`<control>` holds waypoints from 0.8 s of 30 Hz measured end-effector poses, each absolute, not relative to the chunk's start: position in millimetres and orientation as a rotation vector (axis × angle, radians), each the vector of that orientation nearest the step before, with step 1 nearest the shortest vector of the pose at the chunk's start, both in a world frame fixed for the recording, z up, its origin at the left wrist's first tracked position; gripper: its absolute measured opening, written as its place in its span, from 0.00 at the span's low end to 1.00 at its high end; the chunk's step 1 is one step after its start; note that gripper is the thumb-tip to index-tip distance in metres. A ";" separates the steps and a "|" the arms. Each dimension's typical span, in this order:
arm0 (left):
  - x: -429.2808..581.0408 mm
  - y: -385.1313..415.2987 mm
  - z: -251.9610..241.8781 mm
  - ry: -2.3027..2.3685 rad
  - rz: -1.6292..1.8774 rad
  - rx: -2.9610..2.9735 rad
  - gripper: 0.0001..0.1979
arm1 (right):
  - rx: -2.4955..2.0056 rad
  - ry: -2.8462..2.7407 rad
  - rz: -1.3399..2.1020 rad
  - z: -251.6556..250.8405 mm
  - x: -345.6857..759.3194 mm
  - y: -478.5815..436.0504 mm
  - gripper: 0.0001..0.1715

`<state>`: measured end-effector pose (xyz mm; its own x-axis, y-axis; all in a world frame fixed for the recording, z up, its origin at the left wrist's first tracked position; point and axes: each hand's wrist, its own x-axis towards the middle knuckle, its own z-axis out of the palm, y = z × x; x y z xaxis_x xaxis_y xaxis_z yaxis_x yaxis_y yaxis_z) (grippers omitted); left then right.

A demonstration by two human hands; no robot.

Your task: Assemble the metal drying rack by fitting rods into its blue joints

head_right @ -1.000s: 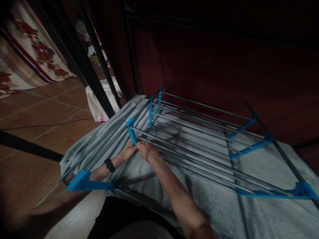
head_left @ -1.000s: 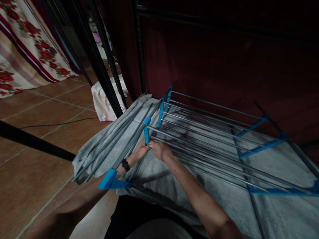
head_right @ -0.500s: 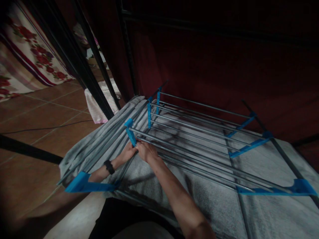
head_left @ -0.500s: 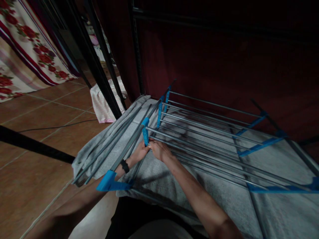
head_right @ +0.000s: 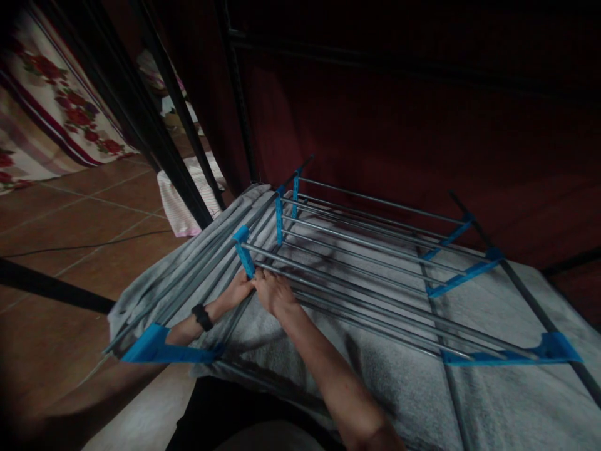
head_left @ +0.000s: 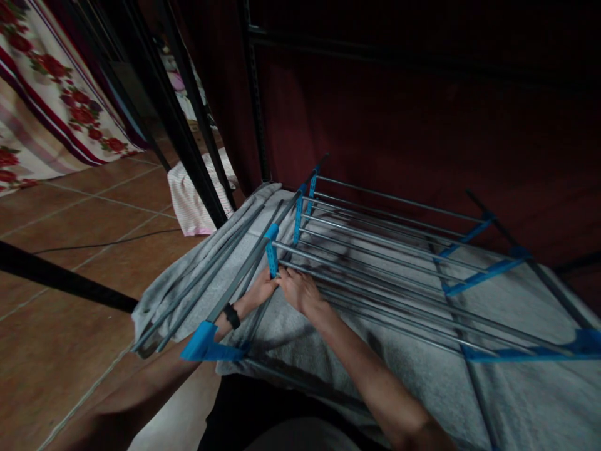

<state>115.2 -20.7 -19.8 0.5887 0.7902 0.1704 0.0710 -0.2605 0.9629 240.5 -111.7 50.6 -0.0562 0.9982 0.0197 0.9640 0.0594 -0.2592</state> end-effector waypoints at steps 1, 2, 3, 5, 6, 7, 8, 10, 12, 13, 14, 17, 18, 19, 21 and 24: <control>114.7 -20.8 -18.0 0.713 0.808 1.711 0.08 | -2.010 -2.134 0.212 50.4 240.0 -114.8 0.25; 113.9 -21.1 -15.8 0.705 0.794 1.702 0.08 | -1.999 -2.135 0.167 50.1 239.9 -118.3 0.26; 112.9 -21.3 -13.3 0.695 0.774 1.687 0.08 | -1.980 -2.138 0.125 49.7 240.2 -122.2 0.26; 110.1 -21.4 -7.9 0.672 0.734 1.632 0.10 | -1.909 -2.162 0.033 49.0 241.0 -131.4 0.25; 108.5 -21.0 -5.1 0.659 0.723 1.596 0.12 | -1.859 -2.182 -0.019 49.1 241.3 -136.6 0.24; 106.8 -20.0 -2.4 0.645 0.717 1.563 0.14 | -1.808 -2.201 -0.072 49.7 241.5 -141.9 0.23; 105.3 -18.4 0.1 0.631 0.710 1.537 0.17 | -1.761 -2.223 -0.118 51.1 241.7 -147.0 0.23; 103.4 -13.8 4.7 0.611 0.696 1.497 0.20 | -1.698 -2.256 -0.192 56.0 242.5 -155.0 0.23; 103.3 -9.2 9.3 0.598 0.688 1.474 0.22 | -1.719 -2.213 -0.250 63.0 245.1 -158.1 0.24; 103.7 -7.6 11.7 0.595 0.689 1.462 0.23 | -1.766 -2.163 -0.270 66.6 247.2 -157.8 0.24; 104.4 -6.8 14.3 0.592 0.690 1.452 0.23 | -1.833 -2.103 -0.280 70.0 249.7 -156.4 0.25; 106.8 -9.7 22.8 0.599 0.679 1.453 0.22 | -2.050 -1.974 -0.215 76.7 256.9 -149.3 0.24; 107.6 -12.0 25.7 0.608 0.675 1.464 0.21 | -2.092 -1.970 -0.178 77.8 258.3 -147.0 0.23; 108.3 -14.7 28.5 0.620 0.678 1.475 0.21 | -2.119 -1.973 -0.143 78.6 259.2 -145.3 0.22; 109.6 -20.8 33.7 0.647 0.703 1.478 0.23 | -2.146 -1.976 -0.101 79.9 259.4 -143.9 0.21; 111.2 -28.3 40.2 0.669 0.758 1.464 0.22 | -2.172 -1.974 -0.084 82.2 258.1 -145.8 0.21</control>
<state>111.2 -28.3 40.2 0.6104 0.7902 0.0555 -0.0435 -0.0365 0.9984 258.1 -145.8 82.2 0.1037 0.9784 0.1788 0.9901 -0.0844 -0.1124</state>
